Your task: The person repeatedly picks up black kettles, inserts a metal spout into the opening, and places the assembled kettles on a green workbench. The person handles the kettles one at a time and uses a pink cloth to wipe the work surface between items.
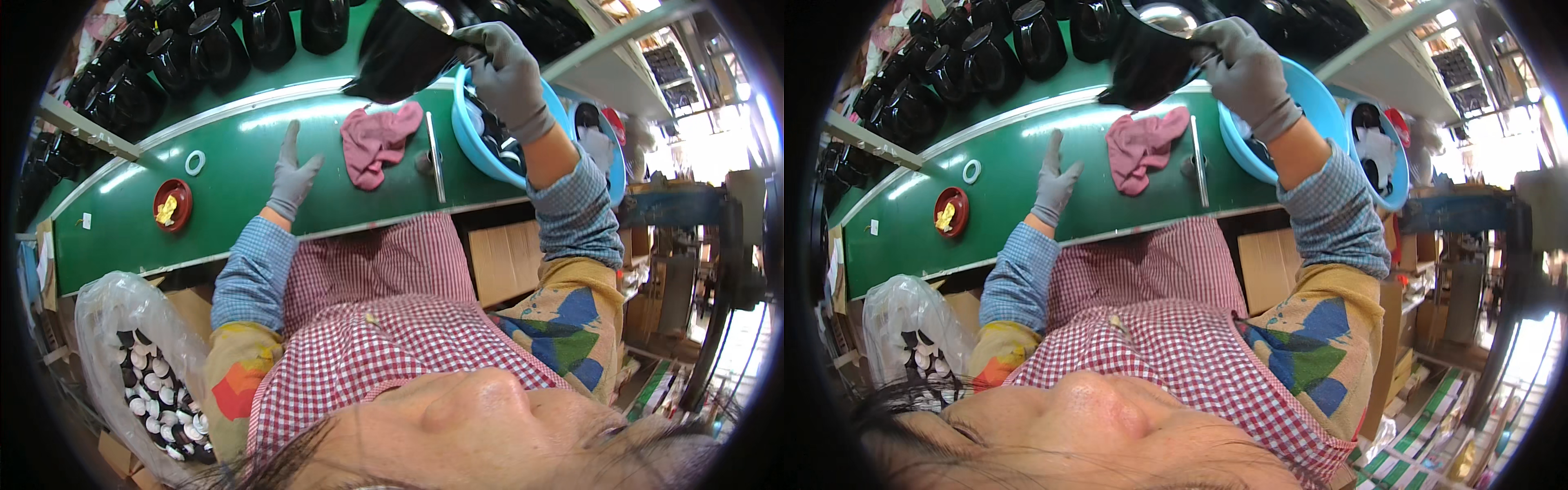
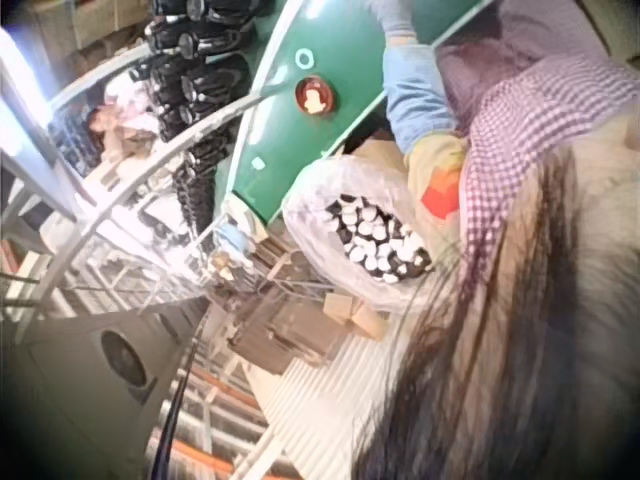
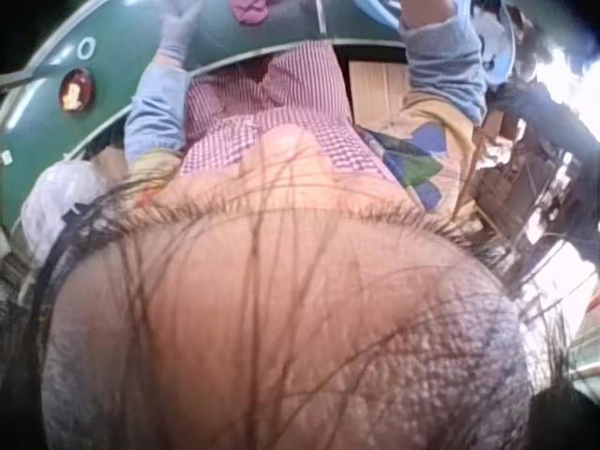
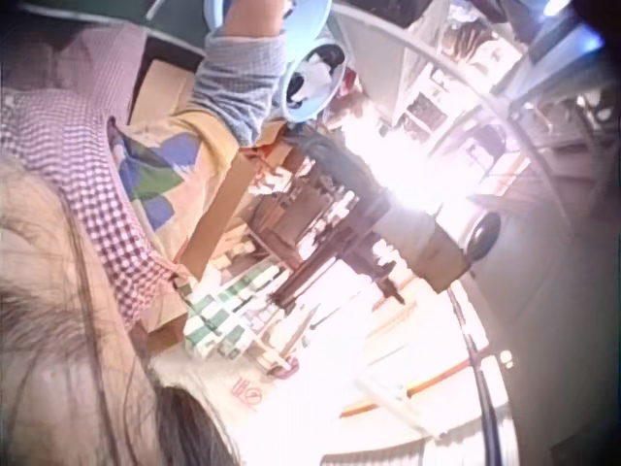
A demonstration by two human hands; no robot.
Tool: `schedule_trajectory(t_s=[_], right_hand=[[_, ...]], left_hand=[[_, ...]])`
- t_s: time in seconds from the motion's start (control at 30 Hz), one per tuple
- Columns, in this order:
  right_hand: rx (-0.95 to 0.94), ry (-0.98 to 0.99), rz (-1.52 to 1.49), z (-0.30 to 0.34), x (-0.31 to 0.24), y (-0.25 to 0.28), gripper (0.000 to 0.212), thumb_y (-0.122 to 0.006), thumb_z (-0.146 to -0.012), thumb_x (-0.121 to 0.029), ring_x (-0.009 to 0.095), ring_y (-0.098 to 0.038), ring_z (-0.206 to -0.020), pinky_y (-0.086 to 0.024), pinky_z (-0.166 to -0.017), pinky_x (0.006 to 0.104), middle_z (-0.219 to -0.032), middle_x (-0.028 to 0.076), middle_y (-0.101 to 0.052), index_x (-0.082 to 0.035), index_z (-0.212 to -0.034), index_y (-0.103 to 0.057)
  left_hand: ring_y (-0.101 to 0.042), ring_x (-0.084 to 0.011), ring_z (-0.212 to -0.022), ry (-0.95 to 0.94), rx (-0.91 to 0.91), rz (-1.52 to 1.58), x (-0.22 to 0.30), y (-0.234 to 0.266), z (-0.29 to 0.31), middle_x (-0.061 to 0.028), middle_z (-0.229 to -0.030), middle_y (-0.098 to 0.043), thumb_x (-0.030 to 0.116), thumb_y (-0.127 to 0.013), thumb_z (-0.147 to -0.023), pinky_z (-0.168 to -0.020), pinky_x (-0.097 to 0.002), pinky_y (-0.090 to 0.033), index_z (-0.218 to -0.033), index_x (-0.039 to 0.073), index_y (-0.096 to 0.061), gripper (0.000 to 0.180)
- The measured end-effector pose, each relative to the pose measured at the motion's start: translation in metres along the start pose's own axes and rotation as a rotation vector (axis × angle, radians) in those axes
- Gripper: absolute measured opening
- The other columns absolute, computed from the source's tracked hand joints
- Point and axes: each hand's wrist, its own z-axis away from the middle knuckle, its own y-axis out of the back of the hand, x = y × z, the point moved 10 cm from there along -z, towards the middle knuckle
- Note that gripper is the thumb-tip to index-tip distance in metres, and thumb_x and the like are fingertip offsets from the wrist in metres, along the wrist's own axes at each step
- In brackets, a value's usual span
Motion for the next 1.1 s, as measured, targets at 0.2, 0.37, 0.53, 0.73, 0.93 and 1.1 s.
schedule_trajectory(t_s=[0.2,0.37,0.53,0.73,0.93,1.1], right_hand=[[-0.006,0.003,-0.26,0.06,-0.163,0.041,0.023,-0.075,-0.086,-0.003,0.027,-0.074,-0.081,-0.059,-0.071,0.0331,-0.096,0.012,-0.07,-0.005,-0.107,-0.067],[-0.102,0.08,-0.436,0.095,-0.248,0.049,0.024,-0.077,-0.088,-0.005,0.029,-0.073,-0.086,-0.059,-0.073,0.0329,-0.106,0.015,-0.071,-0.002,-0.111,-0.07],[-0.084,-0.159,-0.526,0.167,-0.208,0.132,0.028,-0.066,-0.096,-0.003,0.019,-0.07,-0.093,-0.057,-0.077,0.0301,-0.117,0.012,-0.072,0.004,-0.123,-0.067],[-0.065,-1.439,-0.399,0.543,-0.013,0.213,0.028,-0.068,-0.099,-0.031,0.007,-0.063,-0.071,-0.049,-0.061,0.0227,-0.09,0.0,-0.072,-0.007,-0.112,-0.076],[-0.763,-1.81,0.022,0.857,0.012,0.087,0.075,-0.076,-0.086,-0.047,0.037,-0.058,-0.133,-0.047,-0.109,0.0385,-0.139,0.025,-0.063,0.002,-0.141,-0.058],[-0.825,-1.692,0.239,0.899,-0.014,0.006,0.082,-0.07,-0.086,-0.051,0.036,-0.058,-0.131,-0.049,-0.107,0.0457,-0.149,0.019,-0.054,-0.012,-0.154,-0.045]], left_hand=[[-0.052,-0.0321,-0.138,-0.016,-0.125,0.942,0.107,-0.02,0.11,-0.0139,-0.156,-0.045,0.012,-0.075,-0.095,-0.111,-0.0416,-0.049,-0.161,0.007,-0.026,0.082],[-0.05,-0.0274,-0.12,-0.019,-0.358,1.33,0.172,-0.034,0.148,-0.012,-0.141,-0.053,0.017,-0.069,-0.099,-0.097,-0.0381,-0.047,-0.15,0.005,-0.038,0.061],[-0.047,-0.021,-0.1,0.277,-0.486,1.389,0.147,-0.047,0.18,-0.0087,-0.125,-0.058,0.02,-0.063,-0.101,-0.081,-0.0325,-0.044,-0.138,0.004,-0.048,0.042],[-0.043,-0.0132,-0.075,0.737,-0.76,1.336,0.084,-0.081,0.25,-0.0047,-0.106,-0.064,0.023,-0.056,-0.104,-0.06,-0.0258,-0.04,-0.123,0.003,-0.061,0.028],[-0.051,-0.0111,-0.077,0.968,-0.473,1.297,0.097,-0.083,0.263,-0.0021,-0.096,-0.06,0.02,-0.061,-0.102,-0.064,-0.0243,-0.044,-0.122,0.003,-0.061,0.027],[-0.053,-0.0124,-0.081,0.97,-0.417,1.185,0.111,-0.076,0.252,-0.0035,-0.101,-0.06,0.02,-0.061,-0.102,-0.067,-0.0254,-0.046,-0.125,0.003,-0.06,0.028]])
